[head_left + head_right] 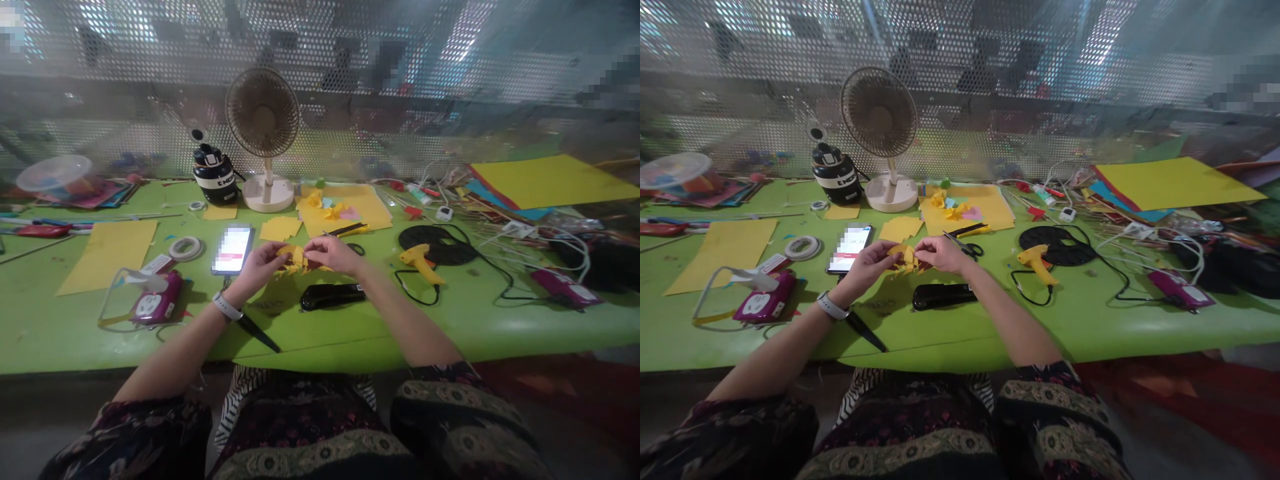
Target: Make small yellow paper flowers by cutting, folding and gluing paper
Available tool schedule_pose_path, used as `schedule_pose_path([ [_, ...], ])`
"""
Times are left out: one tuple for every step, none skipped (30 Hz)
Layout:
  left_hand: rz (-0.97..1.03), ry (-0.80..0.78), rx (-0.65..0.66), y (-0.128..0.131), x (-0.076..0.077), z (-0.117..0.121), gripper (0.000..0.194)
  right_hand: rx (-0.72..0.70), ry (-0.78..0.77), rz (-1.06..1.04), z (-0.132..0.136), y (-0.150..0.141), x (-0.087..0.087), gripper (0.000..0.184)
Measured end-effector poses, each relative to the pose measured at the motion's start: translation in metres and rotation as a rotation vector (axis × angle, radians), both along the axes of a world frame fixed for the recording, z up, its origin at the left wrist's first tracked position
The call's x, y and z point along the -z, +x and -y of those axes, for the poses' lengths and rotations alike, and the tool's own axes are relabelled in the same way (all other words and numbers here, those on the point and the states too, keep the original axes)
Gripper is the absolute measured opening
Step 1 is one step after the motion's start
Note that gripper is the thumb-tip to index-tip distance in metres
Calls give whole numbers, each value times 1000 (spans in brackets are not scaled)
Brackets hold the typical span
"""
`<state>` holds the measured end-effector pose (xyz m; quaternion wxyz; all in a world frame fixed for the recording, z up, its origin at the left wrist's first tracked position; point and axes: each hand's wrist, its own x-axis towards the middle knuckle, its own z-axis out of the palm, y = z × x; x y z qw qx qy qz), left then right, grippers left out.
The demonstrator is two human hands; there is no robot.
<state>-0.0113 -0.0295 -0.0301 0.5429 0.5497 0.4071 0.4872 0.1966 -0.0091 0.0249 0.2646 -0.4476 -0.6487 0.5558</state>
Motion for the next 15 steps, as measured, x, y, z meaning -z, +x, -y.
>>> schedule_pose_path([
  [-4,6,6,0,0,0,40,-3,-1,0,0,0,-1,9],
  [-7,14,12,-1,1,0,40,-5,0,-4,1,0,-1,8],
  [-10,19,16,-1,1,0,39,-7,2,-9,1,0,-1,8],
  [-12,21,18,-1,1,0,39,-8,4,-13,1,0,-1,8],
  [-13,19,20,-1,1,0,39,-8,7,-15,0,0,0,7],
  [-13,15,19,-1,1,1,39,-10,10,-16,0,1,1,6],
  [-13,10,17,-1,1,1,38,-15,13,-18,0,1,2,5],
  [-12,7,14,-1,0,1,38,-20,15,-23,-1,1,3,4],
  [-10,5,13,0,0,1,37,-25,16,-29,-1,2,4,3],
  [-9,5,14,0,-1,1,37,-30,19,-38,-2,2,5,3],
  [-8,6,15,1,-2,2,36,-37,21,-46,-2,2,6,3],
  [-9,6,16,1,-3,2,36,-43,23,-51,-3,2,7,3],
  [-12,8,19,1,-3,3,35,-49,25,-56,-3,2,8,3],
  [-17,11,22,1,-4,3,35,-55,24,-59,-3,2,9,4],
  [-26,19,25,1,-5,4,36,-60,20,-63,-4,2,9,4],
])
